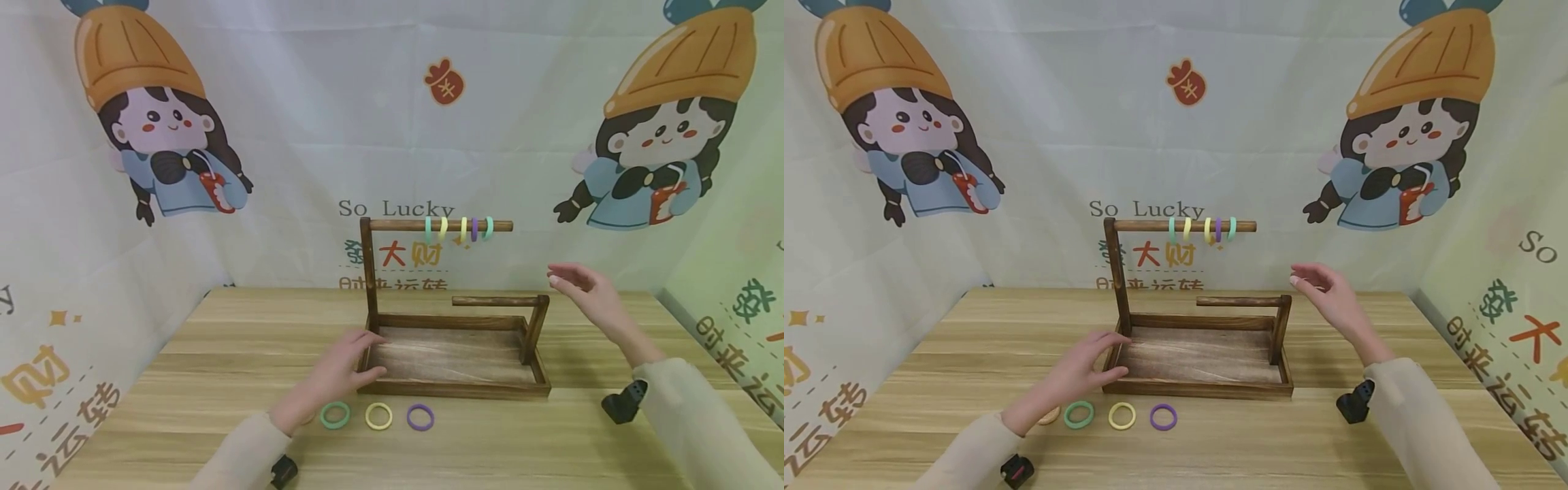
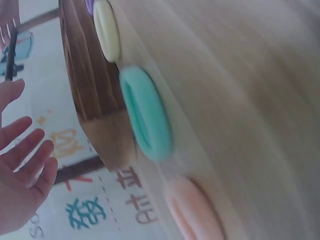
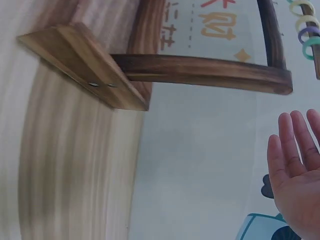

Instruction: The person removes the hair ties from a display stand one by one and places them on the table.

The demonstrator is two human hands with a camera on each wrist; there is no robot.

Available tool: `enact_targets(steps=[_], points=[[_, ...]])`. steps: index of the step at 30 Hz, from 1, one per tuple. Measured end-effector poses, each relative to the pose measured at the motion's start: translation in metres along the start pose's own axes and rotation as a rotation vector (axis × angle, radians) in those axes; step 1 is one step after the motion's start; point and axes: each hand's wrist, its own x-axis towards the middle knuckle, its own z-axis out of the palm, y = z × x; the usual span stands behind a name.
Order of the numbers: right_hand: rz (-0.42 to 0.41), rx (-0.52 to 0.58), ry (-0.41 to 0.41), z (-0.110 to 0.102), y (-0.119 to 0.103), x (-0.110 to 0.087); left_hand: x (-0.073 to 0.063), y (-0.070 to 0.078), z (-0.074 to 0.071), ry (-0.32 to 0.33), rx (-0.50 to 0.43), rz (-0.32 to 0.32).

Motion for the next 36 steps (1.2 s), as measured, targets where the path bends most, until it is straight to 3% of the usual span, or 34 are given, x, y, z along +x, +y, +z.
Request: enact_targets(steps=[5, 12, 14, 20, 27, 32, 36], points=[[0.033, -0.025, -0.007, -0.006, -0.002, 0.008, -0.007, -0.015, -0.002, 0.010, 0.009, -0.117], [0.101, -0.146, 0.023, 0.008, -0.088, -0.002, -0.014, -0.024, -0.003, -0.070, -0.020, -0.154], [0.095, -0.165, 0.021, 0.010, -0.098, -0.001, -0.014, -0.024, -0.003, -0.093, -0.049, -0.156], [0.136, -0.181, 0.036, 0.012, -0.105, 0.008, -0.015, -0.029, -0.003, -0.132, -0.150, -0.171], [0.096, -0.124, 0.030, 0.012, -0.116, 0.021, -0.017, -0.033, -0.002, -0.175, -0.215, -0.181], [0.120, -0.103, -0.023, 0.014, -0.128, 0.033, -0.017, -0.034, 0.000, -0.202, -0.232, -0.204], [0.120, -0.101, -0.078, 0.019, -0.138, 0.042, -0.017, -0.036, 0.001, -0.202, -0.224, -0.188]])
